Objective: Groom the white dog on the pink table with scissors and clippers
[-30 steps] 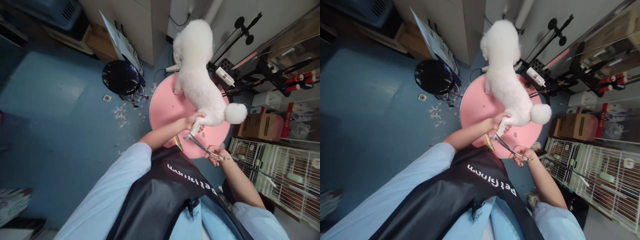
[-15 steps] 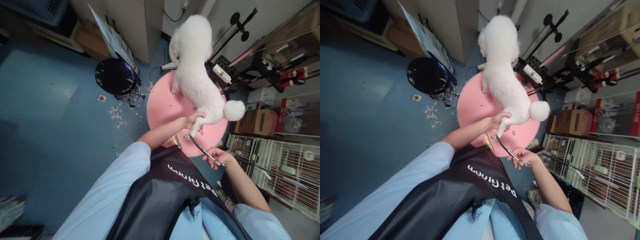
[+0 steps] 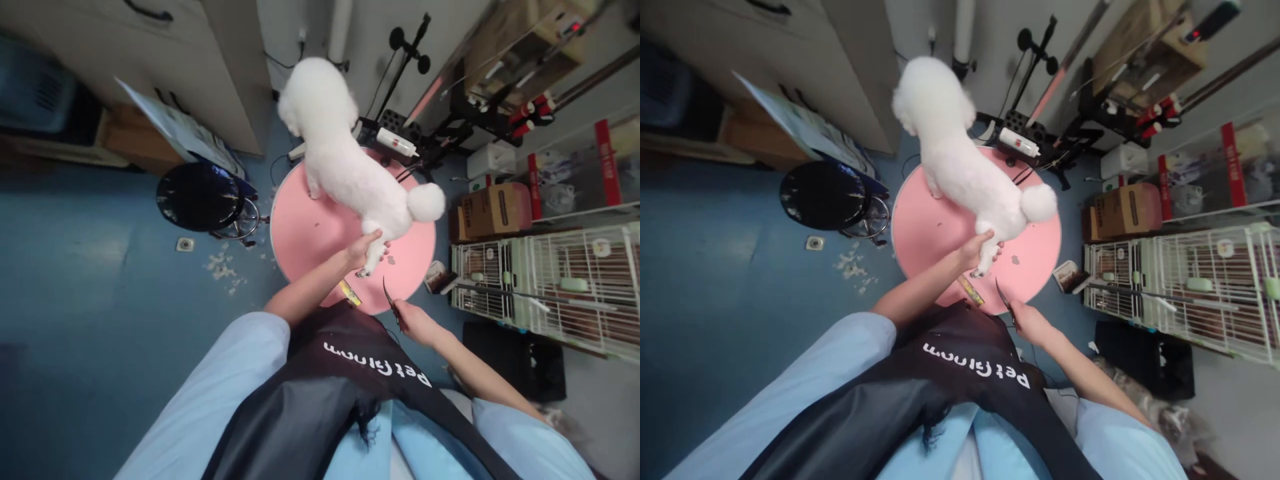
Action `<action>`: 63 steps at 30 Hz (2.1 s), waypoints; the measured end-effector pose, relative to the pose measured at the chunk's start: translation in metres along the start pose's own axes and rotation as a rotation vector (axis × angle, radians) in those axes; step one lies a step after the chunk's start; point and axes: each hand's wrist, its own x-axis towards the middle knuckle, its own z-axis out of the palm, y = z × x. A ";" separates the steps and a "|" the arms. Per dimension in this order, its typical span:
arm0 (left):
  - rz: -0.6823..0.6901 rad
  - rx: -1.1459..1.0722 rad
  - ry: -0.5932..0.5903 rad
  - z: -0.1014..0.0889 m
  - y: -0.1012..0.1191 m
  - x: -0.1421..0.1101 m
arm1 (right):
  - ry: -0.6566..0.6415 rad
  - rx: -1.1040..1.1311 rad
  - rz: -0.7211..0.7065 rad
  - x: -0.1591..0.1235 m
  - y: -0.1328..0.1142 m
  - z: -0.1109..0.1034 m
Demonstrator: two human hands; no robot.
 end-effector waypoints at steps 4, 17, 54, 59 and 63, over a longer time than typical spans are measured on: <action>-0.071 0.040 0.033 0.007 -0.001 -0.012 | 0.098 -0.089 0.169 0.009 0.004 0.024; 0.034 -0.151 0.283 0.024 0.004 -0.030 | 0.262 -0.076 0.119 0.048 -0.016 0.017; -0.035 -0.146 0.256 0.024 0.007 -0.036 | 0.381 -0.482 0.083 0.015 -0.019 -0.022; -0.022 -0.106 0.248 0.028 0.002 -0.035 | 0.418 -0.542 0.080 0.013 -0.022 -0.033; -0.004 -0.067 0.277 0.031 0.001 -0.032 | 0.394 -0.588 0.068 0.005 -0.019 -0.040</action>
